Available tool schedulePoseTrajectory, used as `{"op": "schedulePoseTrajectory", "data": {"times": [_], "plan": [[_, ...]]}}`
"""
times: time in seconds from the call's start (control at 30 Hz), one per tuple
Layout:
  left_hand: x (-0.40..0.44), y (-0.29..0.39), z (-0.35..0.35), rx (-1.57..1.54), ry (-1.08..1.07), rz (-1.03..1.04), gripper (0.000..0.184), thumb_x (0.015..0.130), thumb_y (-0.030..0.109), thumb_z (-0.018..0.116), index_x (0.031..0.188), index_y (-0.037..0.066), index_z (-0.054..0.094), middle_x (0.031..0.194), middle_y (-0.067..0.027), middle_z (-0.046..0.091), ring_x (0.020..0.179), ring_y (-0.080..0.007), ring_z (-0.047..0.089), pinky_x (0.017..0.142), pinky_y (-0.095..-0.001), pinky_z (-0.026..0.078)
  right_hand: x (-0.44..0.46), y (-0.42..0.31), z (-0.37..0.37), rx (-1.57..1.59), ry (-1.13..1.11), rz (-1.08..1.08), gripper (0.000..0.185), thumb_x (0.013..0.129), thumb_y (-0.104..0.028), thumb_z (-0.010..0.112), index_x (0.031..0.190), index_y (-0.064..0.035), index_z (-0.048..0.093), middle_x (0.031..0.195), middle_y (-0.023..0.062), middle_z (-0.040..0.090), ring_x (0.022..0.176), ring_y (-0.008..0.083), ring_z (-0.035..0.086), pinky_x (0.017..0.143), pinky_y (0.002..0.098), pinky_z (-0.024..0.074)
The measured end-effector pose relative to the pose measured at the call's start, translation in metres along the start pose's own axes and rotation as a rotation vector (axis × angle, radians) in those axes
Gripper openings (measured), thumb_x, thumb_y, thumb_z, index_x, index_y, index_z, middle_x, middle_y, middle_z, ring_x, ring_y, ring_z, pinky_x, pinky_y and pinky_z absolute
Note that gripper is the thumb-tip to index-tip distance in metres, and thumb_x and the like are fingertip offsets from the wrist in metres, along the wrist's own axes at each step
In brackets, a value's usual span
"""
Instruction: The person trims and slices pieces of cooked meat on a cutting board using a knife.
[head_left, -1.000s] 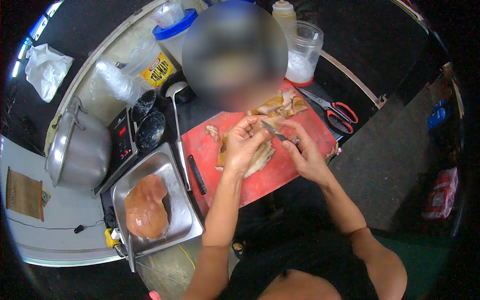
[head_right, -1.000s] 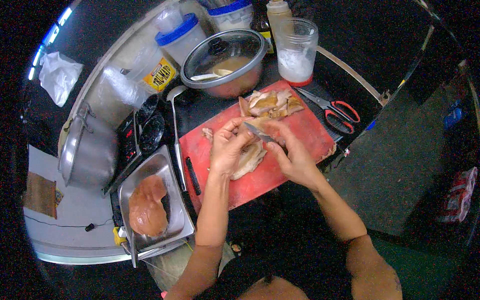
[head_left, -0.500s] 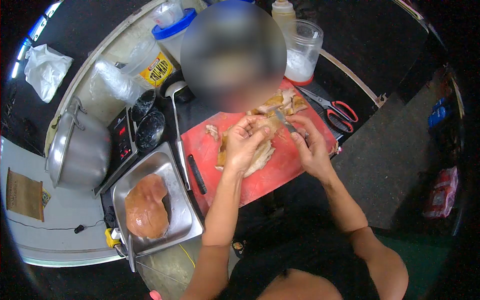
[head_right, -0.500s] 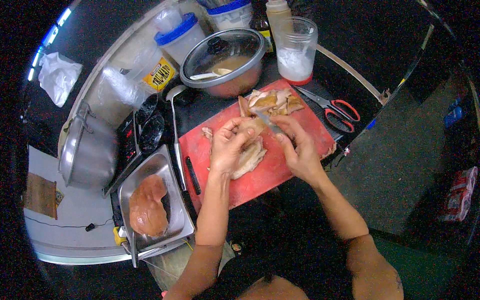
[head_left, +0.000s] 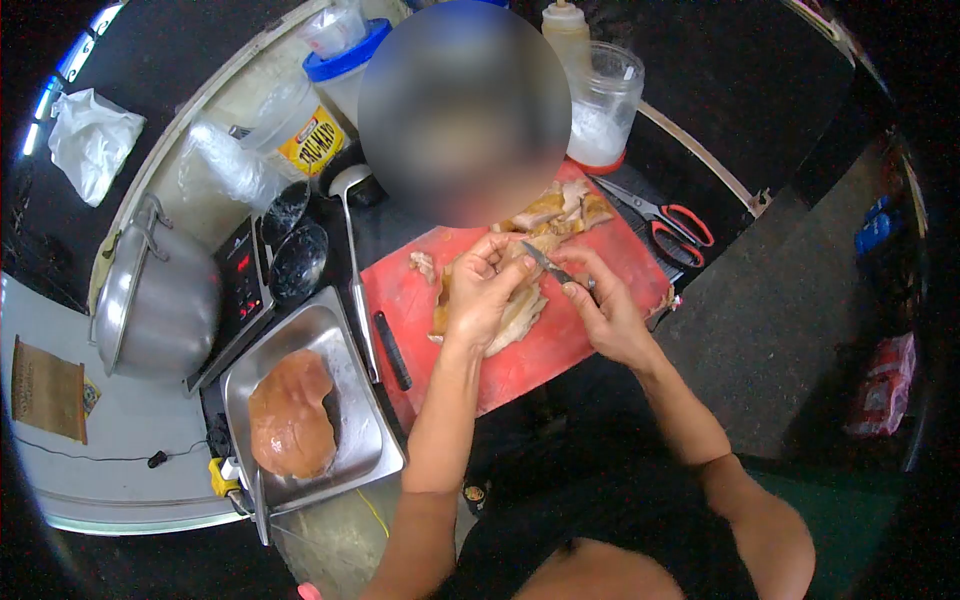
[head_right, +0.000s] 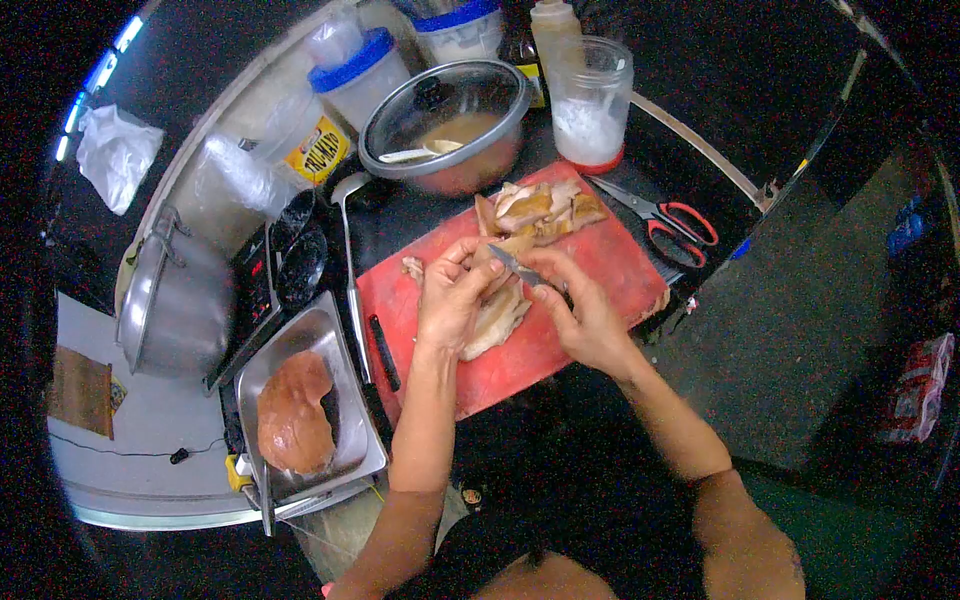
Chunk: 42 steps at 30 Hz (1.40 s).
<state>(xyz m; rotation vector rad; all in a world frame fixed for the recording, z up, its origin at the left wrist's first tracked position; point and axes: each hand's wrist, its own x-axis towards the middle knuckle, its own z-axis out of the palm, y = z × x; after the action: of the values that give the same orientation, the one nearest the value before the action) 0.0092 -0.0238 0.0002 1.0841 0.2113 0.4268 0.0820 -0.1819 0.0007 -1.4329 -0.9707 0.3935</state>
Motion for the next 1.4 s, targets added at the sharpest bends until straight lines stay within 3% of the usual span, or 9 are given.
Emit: {"op": "schedulePoseTrajectory", "data": {"times": [0.23, 0.4, 0.5, 0.57, 0.8, 0.93, 1.13, 1.33, 1.4], "plan": [[0.003, -0.001, -0.002, 0.020, 0.033, 0.012, 0.023, 0.084, -0.001, 0.061, 0.105, -0.001, 0.054, 0.095, -0.0128, 0.065, 0.080, -0.0190, 0.067, 0.073, -0.0333, 0.058, 0.005, 0.003, -0.010, -0.020, 0.169, -0.028, 0.031, 0.092, 0.003, 0.045, 0.123, -0.0010, 0.048, 0.118, 0.0097, 0.056, 0.114, 0.0162, 0.053, 0.092, 0.0281, 0.0424], [0.002, -0.003, -0.005, -0.079, -0.003, 0.020, 0.028, 0.083, -0.003, 0.061, 0.107, 0.004, 0.049, 0.099, -0.0146, 0.064, 0.080, -0.0218, 0.067, 0.073, -0.0340, 0.058, 0.001, -0.002, -0.007, -0.010, 0.117, 0.068, 0.031, 0.093, -0.002, 0.046, 0.124, -0.0035, 0.046, 0.108, 0.0062, 0.056, 0.095, 0.0128, 0.054, 0.086, 0.0269, 0.0441], [0.002, -0.002, 0.001, -0.121, 0.031, 0.053, 0.030, 0.083, -0.004, 0.062, 0.106, 0.006, 0.046, 0.101, -0.0143, 0.063, 0.081, -0.0208, 0.066, 0.075, -0.0345, 0.057, -0.002, -0.002, -0.005, 0.053, 0.065, 0.185, 0.033, 0.094, -0.005, 0.046, 0.127, -0.0044, 0.044, 0.103, 0.0050, 0.054, 0.087, 0.0108, 0.051, 0.081, 0.0271, 0.0449], [0.001, 0.001, 0.005, -0.094, 0.014, 0.072, 0.026, 0.083, -0.005, 0.060, 0.106, 0.005, 0.050, 0.103, -0.0091, 0.060, 0.085, -0.0145, 0.063, 0.073, -0.0264, 0.053, -0.003, -0.003, -0.004, 0.083, 0.043, 0.186, 0.034, 0.094, -0.005, 0.047, 0.128, -0.0046, 0.042, 0.103, 0.0048, 0.053, 0.086, 0.0100, 0.049, 0.080, 0.0274, 0.0452], [0.000, -0.003, 0.004, 0.184, 0.012, 0.186, 0.035, 0.085, -0.002, 0.058, 0.119, 0.006, 0.053, 0.098, -0.0038, 0.061, 0.079, -0.0095, 0.061, 0.066, -0.0210, 0.049, -0.001, -0.015, 0.002, 0.047, -0.028, 0.033, 0.038, 0.093, -0.001, 0.047, 0.131, -0.0020, 0.041, 0.117, 0.0082, 0.052, 0.101, 0.0140, 0.051, 0.087, 0.0295, 0.0446], [-0.001, -0.001, 0.005, 0.123, 0.018, 0.143, 0.036, 0.085, -0.003, 0.058, 0.119, 0.005, 0.053, 0.098, -0.0029, 0.061, 0.078, -0.0076, 0.060, 0.064, -0.0197, 0.048, 0.001, -0.011, 0.010, 0.056, 0.005, 0.013, 0.039, 0.093, 0.001, 0.046, 0.131, -0.0005, 0.041, 0.124, 0.0110, 0.051, 0.112, 0.0180, 0.051, 0.093, 0.0310, 0.0430], [-0.003, 0.003, 0.006, 0.063, 0.023, 0.061, 0.035, 0.085, -0.003, 0.058, 0.118, 0.005, 0.053, 0.093, -0.0015, 0.062, 0.073, -0.0065, 0.059, 0.059, -0.0184, 0.045, 0.001, -0.009, 0.009, 0.006, 0.041, 0.032, 0.042, 0.091, 0.001, 0.047, 0.133, -0.0009, 0.040, 0.126, 0.0125, 0.051, 0.114, 0.0194, 0.051, 0.094, 0.0321, 0.0426], [-0.002, 0.003, 0.008, 0.075, 0.022, 0.128, 0.032, 0.087, -0.002, 0.051, 0.117, 0.007, 0.054, 0.087, -0.0004, 0.061, 0.068, -0.0047, 0.054, 0.057, -0.0179, 0.043, 0.006, -0.011, 0.001, -0.067, -0.010, -0.047, 0.045, 0.090, 0.002, 0.048, 0.133, 0.0000, 0.040, 0.123, 0.0134, 0.054, 0.115, 0.0217, 0.053, 0.097, 0.0336, 0.0432], [-0.004, 0.009, 0.008, 0.082, 0.015, 0.069, 0.032, 0.086, -0.004, 0.048, 0.116, 0.006, 0.053, 0.093, -0.0010, 0.060, 0.073, -0.0036, 0.055, 0.060, -0.0182, 0.043, 0.005, -0.014, -0.003, -0.004, -0.053, 0.000, 0.045, 0.090, 0.002, 0.048, 0.134, -0.0021, 0.040, 0.119, 0.0091, 0.053, 0.100, 0.0138, 0.051, 0.086, 0.0275, 0.0432]]}}
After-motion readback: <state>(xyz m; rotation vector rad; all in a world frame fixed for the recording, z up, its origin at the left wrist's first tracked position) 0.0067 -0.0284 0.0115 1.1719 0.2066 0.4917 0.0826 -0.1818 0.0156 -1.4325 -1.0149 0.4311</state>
